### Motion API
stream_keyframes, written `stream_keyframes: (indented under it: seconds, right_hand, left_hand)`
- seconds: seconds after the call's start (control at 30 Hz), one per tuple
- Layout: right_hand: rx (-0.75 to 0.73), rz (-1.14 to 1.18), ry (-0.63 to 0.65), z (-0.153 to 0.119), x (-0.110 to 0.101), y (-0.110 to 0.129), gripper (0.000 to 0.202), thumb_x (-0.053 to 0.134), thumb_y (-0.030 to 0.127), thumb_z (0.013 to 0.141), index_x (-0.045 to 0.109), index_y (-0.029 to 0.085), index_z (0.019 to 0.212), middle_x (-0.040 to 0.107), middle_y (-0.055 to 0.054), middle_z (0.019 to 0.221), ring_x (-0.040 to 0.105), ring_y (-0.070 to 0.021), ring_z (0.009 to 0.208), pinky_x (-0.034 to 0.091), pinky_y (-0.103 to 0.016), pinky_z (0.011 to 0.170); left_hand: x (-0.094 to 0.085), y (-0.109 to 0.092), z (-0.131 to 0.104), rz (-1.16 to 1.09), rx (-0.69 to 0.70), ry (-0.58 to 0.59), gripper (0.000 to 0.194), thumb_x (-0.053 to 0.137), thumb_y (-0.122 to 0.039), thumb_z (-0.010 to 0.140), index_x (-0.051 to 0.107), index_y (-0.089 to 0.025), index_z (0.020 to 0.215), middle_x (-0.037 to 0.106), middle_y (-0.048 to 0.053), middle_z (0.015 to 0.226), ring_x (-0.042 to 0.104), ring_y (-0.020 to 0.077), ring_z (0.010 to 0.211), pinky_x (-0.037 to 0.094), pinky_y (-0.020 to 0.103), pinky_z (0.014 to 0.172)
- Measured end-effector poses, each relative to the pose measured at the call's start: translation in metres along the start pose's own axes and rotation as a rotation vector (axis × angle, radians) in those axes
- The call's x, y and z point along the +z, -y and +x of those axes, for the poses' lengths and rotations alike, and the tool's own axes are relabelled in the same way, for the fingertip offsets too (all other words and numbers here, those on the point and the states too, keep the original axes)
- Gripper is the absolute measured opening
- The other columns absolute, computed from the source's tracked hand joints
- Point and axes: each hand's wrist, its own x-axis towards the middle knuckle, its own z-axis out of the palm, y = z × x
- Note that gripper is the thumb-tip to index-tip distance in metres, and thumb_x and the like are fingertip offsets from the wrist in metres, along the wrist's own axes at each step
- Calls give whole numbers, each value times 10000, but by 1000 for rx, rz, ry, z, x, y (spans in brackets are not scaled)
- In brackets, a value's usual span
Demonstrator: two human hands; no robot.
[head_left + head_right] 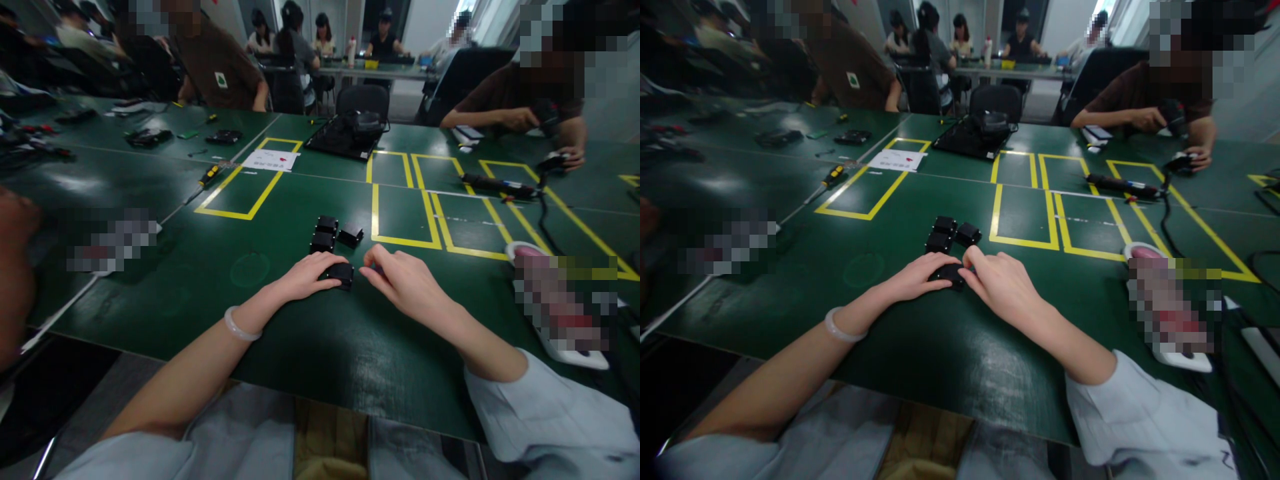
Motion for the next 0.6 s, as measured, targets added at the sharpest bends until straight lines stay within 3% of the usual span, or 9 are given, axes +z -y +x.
stream_keyframes:
  seconds: [0.6]
  right_hand:
    - [16,-2,5,0,-2,2,137,380,282,939,479,193,975,599,-8,696,522,-152,596,311,-257,579]
  left_hand:
    - [1,1,0,-13,3,-9,416,536,-421,926,473,-251,1300,568,62,1256,527,246,1103,397,373,960]
